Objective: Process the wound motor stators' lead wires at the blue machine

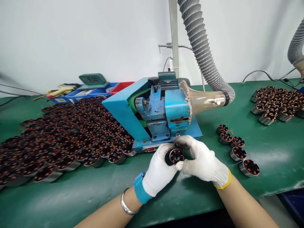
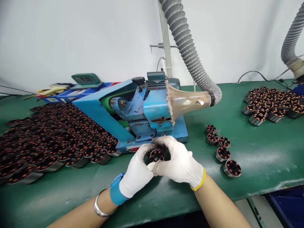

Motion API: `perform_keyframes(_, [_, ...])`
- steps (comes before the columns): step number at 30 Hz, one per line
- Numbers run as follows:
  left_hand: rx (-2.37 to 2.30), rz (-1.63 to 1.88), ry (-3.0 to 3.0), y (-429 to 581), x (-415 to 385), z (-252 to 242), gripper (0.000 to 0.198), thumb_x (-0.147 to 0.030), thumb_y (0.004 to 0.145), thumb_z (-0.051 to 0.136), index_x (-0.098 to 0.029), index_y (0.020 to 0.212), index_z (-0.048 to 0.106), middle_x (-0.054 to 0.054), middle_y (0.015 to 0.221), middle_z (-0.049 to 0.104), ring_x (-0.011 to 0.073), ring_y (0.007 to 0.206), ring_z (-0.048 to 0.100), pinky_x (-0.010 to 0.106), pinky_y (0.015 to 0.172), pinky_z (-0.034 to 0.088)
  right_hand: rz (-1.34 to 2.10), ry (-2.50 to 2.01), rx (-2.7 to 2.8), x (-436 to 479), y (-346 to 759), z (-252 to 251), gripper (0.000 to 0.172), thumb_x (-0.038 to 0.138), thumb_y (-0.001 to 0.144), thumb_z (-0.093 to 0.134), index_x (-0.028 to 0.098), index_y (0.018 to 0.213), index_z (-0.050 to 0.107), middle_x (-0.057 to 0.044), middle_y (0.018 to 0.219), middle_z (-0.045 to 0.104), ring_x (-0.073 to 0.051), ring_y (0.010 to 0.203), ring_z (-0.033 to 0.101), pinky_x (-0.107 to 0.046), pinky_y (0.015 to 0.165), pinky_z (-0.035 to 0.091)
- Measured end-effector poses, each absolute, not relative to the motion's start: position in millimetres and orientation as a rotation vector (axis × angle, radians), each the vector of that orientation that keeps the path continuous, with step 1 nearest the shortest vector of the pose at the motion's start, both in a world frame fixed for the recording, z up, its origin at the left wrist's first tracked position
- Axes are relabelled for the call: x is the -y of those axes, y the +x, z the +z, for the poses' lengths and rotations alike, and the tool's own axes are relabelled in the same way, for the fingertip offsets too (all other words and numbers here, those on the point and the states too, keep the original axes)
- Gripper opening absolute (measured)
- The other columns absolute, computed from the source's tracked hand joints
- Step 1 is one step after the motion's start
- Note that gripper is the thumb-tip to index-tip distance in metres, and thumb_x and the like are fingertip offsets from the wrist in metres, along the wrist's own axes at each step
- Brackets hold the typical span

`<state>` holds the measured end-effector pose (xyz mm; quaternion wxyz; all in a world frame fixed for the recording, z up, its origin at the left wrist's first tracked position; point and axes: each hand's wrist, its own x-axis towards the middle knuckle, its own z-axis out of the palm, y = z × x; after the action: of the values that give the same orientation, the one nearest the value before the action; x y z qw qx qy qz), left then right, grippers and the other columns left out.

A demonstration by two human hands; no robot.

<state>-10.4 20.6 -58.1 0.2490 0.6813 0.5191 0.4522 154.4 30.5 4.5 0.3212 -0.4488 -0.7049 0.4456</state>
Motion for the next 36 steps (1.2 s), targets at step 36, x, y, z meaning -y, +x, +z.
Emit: perform_keyframes(36, [-1.515,1.302,2.051,11.4,-63.5,5.1,0.035,-0.021,0.068,0.067,-0.016,0.103,0.068,0.006,0.101,0.072,0.0236,0.095,0.067,0.035,0.089,0.053,0.961,-1.055,1.272,-58.7,128.6,-14.1,0.039,0.030,0.076,0.064,0.015,0.112,0.061,-0.008,0.105,0.068,-0.024,0.100,0.063,-0.036,0.089,0.053])
